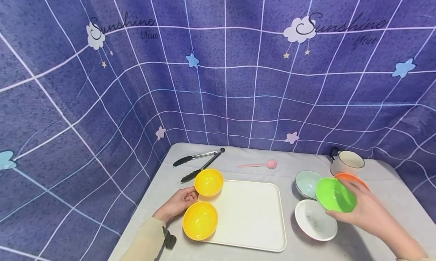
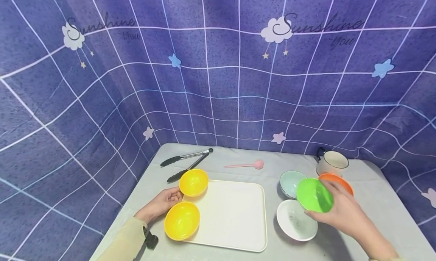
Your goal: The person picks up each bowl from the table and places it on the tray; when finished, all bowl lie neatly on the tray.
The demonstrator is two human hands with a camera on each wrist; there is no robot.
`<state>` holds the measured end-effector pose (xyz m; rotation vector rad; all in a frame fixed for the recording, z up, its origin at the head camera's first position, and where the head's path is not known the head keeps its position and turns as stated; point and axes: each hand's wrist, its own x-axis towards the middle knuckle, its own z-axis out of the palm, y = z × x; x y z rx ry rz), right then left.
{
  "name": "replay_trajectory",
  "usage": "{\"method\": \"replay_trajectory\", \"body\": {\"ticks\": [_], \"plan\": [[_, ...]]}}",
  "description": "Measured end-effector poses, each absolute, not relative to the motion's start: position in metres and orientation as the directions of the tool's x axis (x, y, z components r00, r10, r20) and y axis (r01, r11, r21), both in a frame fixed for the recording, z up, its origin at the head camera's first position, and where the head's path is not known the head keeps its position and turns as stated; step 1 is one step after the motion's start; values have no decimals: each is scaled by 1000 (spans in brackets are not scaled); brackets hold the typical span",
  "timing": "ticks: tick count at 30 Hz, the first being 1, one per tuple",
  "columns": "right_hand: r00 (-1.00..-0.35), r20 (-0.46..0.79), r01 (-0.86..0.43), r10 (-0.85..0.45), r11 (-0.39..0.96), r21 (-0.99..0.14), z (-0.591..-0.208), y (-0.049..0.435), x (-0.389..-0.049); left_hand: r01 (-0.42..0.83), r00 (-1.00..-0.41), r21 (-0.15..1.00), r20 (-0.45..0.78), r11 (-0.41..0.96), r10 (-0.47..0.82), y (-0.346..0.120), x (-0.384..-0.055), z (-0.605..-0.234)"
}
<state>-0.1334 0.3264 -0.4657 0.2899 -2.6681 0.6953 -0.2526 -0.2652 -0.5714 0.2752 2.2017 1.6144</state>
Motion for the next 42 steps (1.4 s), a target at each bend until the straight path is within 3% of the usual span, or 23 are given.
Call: {"method": "replay_trajectory", "body": {"ticks": [8,25,42], "plan": [[-941,292,-293,-172,847,-443,-451,280,-162,-49,-903,945,-180,325,389,-266,-253,-571],[-875,320,-481,-364,735,-478,-478,172,-219,-39,-902,945,-174,325,396,-268,-253,-571],[-898,184,-429,-399,705,-564,-519,100,-248,-31,-911,936,-171,351,376,-266,-254,-572]]}}
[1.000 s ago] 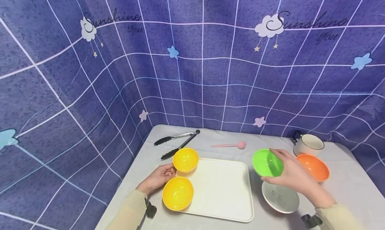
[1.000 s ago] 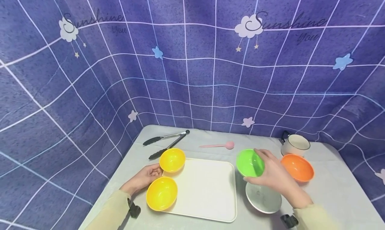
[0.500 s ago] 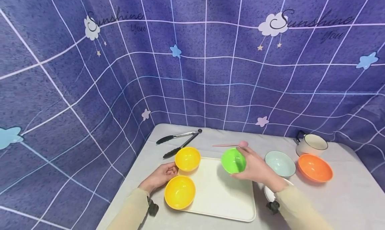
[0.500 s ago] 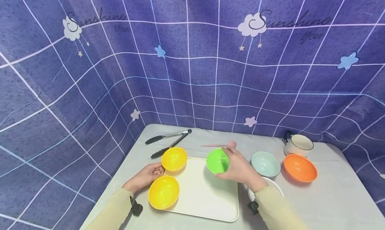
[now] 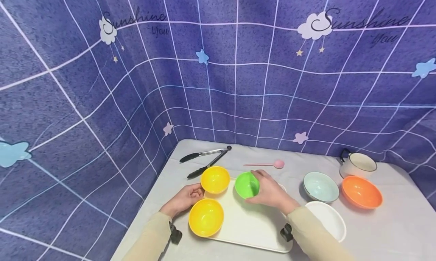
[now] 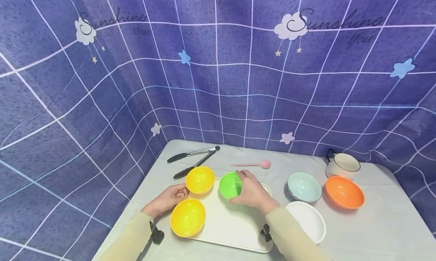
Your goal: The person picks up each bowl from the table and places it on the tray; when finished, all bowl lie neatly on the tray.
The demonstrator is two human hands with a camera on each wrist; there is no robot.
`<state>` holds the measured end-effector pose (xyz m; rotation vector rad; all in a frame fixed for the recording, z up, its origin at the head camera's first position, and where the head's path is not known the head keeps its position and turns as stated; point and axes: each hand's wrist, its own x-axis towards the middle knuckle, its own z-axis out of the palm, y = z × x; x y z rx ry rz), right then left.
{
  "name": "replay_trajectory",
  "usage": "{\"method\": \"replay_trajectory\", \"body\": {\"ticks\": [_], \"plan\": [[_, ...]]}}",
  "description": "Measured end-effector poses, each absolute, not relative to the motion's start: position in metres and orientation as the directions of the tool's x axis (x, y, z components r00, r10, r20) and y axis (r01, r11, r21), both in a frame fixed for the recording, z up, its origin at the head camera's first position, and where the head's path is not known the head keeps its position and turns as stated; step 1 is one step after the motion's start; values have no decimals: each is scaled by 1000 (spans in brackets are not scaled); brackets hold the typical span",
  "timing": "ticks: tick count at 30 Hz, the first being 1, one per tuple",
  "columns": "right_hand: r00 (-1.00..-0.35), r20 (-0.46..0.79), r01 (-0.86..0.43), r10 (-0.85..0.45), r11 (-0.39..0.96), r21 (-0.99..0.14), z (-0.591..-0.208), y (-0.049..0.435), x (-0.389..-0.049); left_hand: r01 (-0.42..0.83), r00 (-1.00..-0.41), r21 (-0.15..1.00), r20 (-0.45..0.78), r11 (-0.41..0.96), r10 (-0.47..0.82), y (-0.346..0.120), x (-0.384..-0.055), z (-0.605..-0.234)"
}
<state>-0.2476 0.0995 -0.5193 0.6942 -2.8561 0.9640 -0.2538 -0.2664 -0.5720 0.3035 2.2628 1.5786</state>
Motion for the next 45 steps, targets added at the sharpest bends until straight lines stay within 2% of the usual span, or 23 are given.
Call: {"method": "replay_trajectory", "body": {"ticks": [15,25,30,36,45], "plan": [[-900,174,-420,-400,683,-598,-518,83,-256,-32,-905,945,-166,326,391,-265,-253,-570],[-895,188,-436,-404,703,-562,-504,104,-249,-49,-903,944,-182,327,389,-261,-256,-571],[-903,212,-428,-374,727,-537,-487,137,-235,-40,-904,939,-180,341,389,-262,-253,-569],[-896,303,-438,-324,760,-481,-476,198,-220,-65,-907,939,-197,339,372,-263,-252,-569],[-934,302,-324,-189,804,-499,-474,295,-195,-91,-907,943,-211,321,365,-260,-253,-570]]}}
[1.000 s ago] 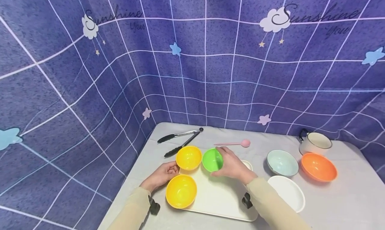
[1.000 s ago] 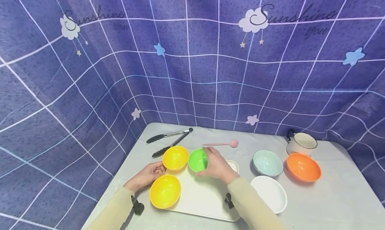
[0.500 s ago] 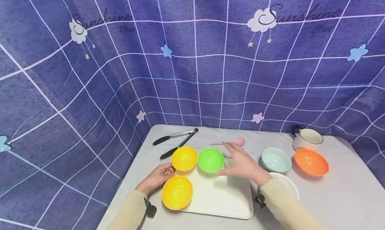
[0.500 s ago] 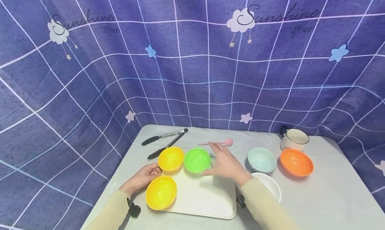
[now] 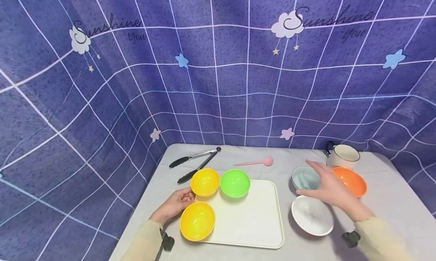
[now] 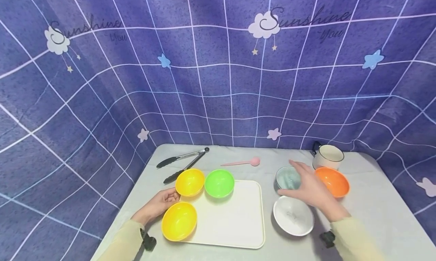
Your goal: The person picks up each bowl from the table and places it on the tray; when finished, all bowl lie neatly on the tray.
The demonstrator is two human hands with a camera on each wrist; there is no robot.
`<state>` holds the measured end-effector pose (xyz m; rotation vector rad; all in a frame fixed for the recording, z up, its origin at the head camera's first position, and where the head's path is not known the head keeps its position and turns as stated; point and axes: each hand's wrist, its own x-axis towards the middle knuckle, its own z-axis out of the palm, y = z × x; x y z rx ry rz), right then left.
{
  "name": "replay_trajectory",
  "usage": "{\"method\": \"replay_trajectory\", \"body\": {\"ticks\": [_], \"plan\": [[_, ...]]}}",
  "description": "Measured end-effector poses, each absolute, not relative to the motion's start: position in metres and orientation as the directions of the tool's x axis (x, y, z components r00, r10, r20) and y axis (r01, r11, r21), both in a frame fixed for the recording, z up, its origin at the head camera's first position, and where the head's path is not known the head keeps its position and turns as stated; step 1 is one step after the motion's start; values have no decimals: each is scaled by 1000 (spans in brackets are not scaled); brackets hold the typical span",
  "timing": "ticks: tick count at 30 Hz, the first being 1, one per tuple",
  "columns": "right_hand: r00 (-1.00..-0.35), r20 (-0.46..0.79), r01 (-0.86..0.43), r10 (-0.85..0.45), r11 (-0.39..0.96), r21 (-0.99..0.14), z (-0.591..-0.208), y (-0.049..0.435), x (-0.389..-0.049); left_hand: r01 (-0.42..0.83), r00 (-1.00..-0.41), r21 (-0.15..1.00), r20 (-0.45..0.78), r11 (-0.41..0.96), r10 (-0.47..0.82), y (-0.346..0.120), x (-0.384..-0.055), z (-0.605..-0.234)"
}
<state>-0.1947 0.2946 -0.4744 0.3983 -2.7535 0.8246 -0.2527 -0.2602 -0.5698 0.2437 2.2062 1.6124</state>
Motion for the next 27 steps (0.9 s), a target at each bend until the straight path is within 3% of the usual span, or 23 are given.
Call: {"method": "replay_trajectory", "body": {"ticks": [5,12,17,27], "plan": [[-926,352,-306,-136,818,-488,-481,344,-188,-85,-906,945,-205,315,371,-261,-252,-572],[-950,314,-149,-1,882,-448,-500,397,-184,-87,-906,944,-208,317,370,-262,-250,-569],[-956,290,-105,31,891,-442,-515,413,-187,-85,-903,946,-205,312,377,-262,-250,-569],[-956,292,-160,-6,847,-507,-536,421,-194,-76,-896,951,-197,300,398,-264,-251,-569]]}}
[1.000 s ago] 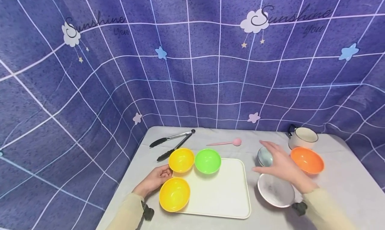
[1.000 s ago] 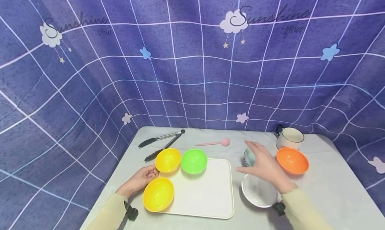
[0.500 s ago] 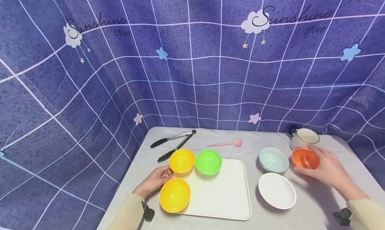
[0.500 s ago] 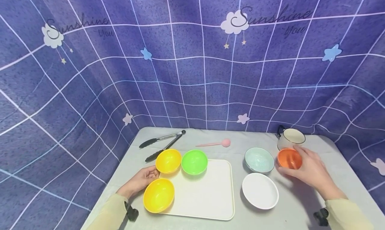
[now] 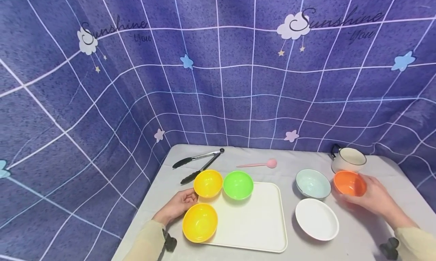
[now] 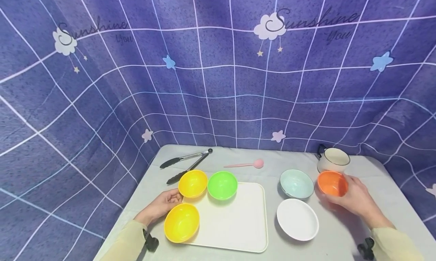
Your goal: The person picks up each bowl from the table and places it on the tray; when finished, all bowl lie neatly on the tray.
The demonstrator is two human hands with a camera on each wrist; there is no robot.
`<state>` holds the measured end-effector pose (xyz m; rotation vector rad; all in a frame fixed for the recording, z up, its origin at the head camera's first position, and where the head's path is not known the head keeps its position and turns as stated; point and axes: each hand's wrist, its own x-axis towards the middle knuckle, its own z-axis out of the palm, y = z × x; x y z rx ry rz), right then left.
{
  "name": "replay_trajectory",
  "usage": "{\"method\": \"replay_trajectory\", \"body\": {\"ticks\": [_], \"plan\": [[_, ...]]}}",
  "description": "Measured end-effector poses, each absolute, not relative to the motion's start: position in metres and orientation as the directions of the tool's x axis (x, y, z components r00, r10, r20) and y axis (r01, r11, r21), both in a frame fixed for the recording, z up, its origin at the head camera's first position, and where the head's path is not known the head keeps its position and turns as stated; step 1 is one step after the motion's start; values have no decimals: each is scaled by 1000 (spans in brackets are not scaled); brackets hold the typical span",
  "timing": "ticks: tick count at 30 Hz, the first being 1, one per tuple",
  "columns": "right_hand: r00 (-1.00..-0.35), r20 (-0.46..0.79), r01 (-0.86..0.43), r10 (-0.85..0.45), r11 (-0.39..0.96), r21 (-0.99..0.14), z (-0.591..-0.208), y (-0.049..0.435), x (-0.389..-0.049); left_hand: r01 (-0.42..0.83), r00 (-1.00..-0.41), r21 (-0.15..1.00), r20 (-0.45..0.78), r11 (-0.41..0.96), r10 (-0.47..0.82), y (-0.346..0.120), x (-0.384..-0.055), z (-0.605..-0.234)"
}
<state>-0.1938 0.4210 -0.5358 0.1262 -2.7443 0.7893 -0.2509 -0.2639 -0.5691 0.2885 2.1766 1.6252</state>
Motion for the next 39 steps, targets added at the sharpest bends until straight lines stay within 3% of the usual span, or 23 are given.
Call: {"method": "replay_trajectory", "body": {"ticks": [31,39], "plan": [[-938,344,-146,39,856,-496,-525,429,-171,-72,-895,949,-197,306,400,-263,-250,-570],[-940,340,-170,10,853,-494,-511,417,-163,-13,-898,950,-148,311,414,-262,-249,-568]]}}
